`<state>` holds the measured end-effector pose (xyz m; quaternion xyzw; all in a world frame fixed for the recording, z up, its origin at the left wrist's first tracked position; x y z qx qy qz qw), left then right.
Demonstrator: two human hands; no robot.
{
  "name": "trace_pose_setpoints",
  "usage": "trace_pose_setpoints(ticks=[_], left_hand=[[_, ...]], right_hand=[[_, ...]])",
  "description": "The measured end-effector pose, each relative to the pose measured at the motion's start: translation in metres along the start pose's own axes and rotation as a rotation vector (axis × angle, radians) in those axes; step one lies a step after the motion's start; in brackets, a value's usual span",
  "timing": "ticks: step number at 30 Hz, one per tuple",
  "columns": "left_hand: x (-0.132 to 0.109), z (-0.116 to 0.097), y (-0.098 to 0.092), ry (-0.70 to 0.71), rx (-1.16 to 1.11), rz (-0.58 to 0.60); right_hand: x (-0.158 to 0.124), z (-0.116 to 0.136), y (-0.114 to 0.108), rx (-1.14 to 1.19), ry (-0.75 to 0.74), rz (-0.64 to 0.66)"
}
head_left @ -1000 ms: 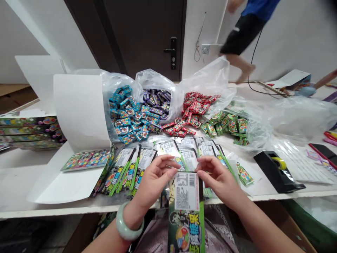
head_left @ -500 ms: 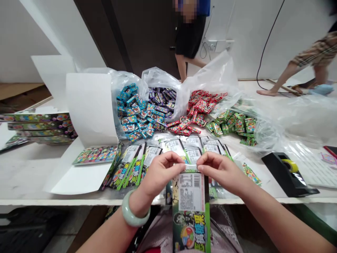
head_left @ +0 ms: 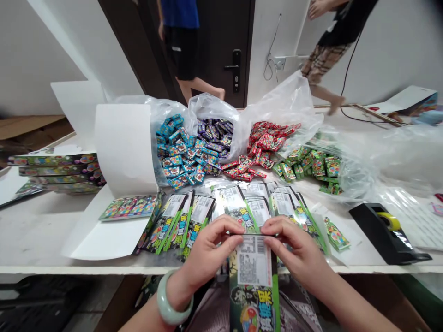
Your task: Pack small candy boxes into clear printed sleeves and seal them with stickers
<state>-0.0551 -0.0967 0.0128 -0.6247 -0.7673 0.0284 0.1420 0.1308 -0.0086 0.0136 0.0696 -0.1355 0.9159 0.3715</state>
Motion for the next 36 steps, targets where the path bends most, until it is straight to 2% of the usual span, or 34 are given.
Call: trace_pose_setpoints(ticks=[4,11,16,20,22,24,25,27,28,30,33,36], left_hand=[[-0.003,0.005,0.008,-0.031,0.054,-0.021],[0.005,0.001,0.004,0.025,0.136,0.071],[0.012,0.008,0.000,0.063,0.286,0.012],[0.021,0.017,0.004,0.078,0.338,0.011],[0.024,0.019,0.006,0.056,0.339,-0.009],[0.025,0.019,0.007,0.035,0.344,-0.038],[0.026,0.019,0.007,0.026,0.348,-0.050],[0.027,0.020,0.007,0.016,0.347,-0.063],[0.027,0.021,0.007,0.012,0.342,-0.063],[0.028,0.023,0.007,0.011,0.335,-0.061],[0.030,0.027,0.006,0.013,0.354,-0.055],[0.030,0.029,0.003,0.004,0.395,-0.052]], right_hand=[[-0.005,-0.007,0.004,-0.017,-0.046,-0.043],[0.001,-0.002,0.006,-0.027,-0.092,-0.065],[0.005,-0.003,0.009,-0.013,-0.103,-0.124],[0.006,-0.007,0.004,0.031,-0.084,-0.158],[0.005,-0.013,-0.012,0.085,-0.038,-0.093],[0.003,-0.027,-0.046,0.046,0.059,-0.104],[0.001,-0.038,-0.071,-0.036,0.125,-0.187],[-0.006,-0.063,-0.127,-0.465,0.349,-0.527],[-0.009,-0.076,-0.152,-0.556,0.411,-0.599],[-0.014,-0.101,-0.189,-0.654,0.494,-0.648],[-0.016,-0.131,-0.210,-0.709,0.578,-0.640],[-0.013,-0.148,-0.206,-0.725,0.613,-0.644]])
Point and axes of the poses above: each hand's wrist, its own x-axis towards the middle knuckle, its own y-axis out of the palm, z = x × y, the point moved 2 cm from there along x, towards the middle knuckle, and after that the axes turned 9 degrees about x, right-handed, at the moved point
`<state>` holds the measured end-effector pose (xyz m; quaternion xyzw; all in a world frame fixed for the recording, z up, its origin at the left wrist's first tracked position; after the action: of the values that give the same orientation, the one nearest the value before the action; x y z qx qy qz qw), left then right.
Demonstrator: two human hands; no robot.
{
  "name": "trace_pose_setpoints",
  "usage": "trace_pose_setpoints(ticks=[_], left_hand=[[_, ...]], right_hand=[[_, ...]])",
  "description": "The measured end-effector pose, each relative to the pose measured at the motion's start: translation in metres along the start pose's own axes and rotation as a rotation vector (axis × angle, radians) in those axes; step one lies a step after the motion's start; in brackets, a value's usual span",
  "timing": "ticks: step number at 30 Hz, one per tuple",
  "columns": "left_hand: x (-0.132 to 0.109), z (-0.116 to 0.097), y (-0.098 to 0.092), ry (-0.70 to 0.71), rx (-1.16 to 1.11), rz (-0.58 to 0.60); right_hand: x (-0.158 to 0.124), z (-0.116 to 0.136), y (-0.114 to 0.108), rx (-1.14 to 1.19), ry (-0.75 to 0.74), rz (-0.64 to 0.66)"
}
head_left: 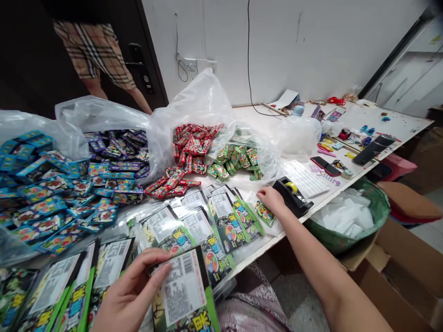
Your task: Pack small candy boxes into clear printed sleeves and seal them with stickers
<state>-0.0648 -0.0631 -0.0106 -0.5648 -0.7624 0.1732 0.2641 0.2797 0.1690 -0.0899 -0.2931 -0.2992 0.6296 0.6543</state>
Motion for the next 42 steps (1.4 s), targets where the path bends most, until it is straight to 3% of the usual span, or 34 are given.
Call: trace_pose_setpoints(ticks=[8,15,18,20,21,25,28,33,42], left_hand=[[0.000,-0.001,0.002,-0.008,-0.015,0.000],[-0.004,-0.010,0.005,-0.004,-0.103,0.027],[-0.008,-0.016,0.005,-0.009,-0.154,0.049],[-0.011,-0.019,0.008,0.008,-0.183,0.067],[-0.012,-0.021,0.010,0.019,-0.194,0.071],[-0.013,-0.024,0.016,0.032,-0.216,0.071],[-0.015,-0.024,0.016,0.035,-0.231,0.071],[-0.017,-0.023,0.014,0.044,-0.250,0.064],[-0.015,-0.023,0.014,0.019,-0.292,0.063]], right_hand=[[-0.014,-0.014,0.006,0.146,0.001,-0.061],[-0.019,-0.017,0.000,0.448,0.078,-0.094],[-0.034,0.011,-0.011,0.570,0.056,-0.019],[-0.055,0.050,-0.020,0.638,-0.015,0.095],[-0.068,0.075,-0.024,0.670,-0.076,0.183],[-0.120,0.176,-0.031,0.621,-0.552,0.640],[-0.139,0.218,-0.021,0.516,-0.641,0.811],[-0.135,0.232,0.000,0.307,-0.664,0.894],[-0.132,0.231,0.006,0.236,-0.648,0.919]])
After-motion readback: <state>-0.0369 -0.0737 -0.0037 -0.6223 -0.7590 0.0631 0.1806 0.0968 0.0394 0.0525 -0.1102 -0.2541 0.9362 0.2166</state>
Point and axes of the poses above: each hand's wrist, its own x-axis towards the middle knuckle, its own y-axis out of the palm, z = x × y, the point moved 2 cm from there along x, towards the middle knuckle, and after that the axes turned 9 degrees about x, right-handed, at the moved point
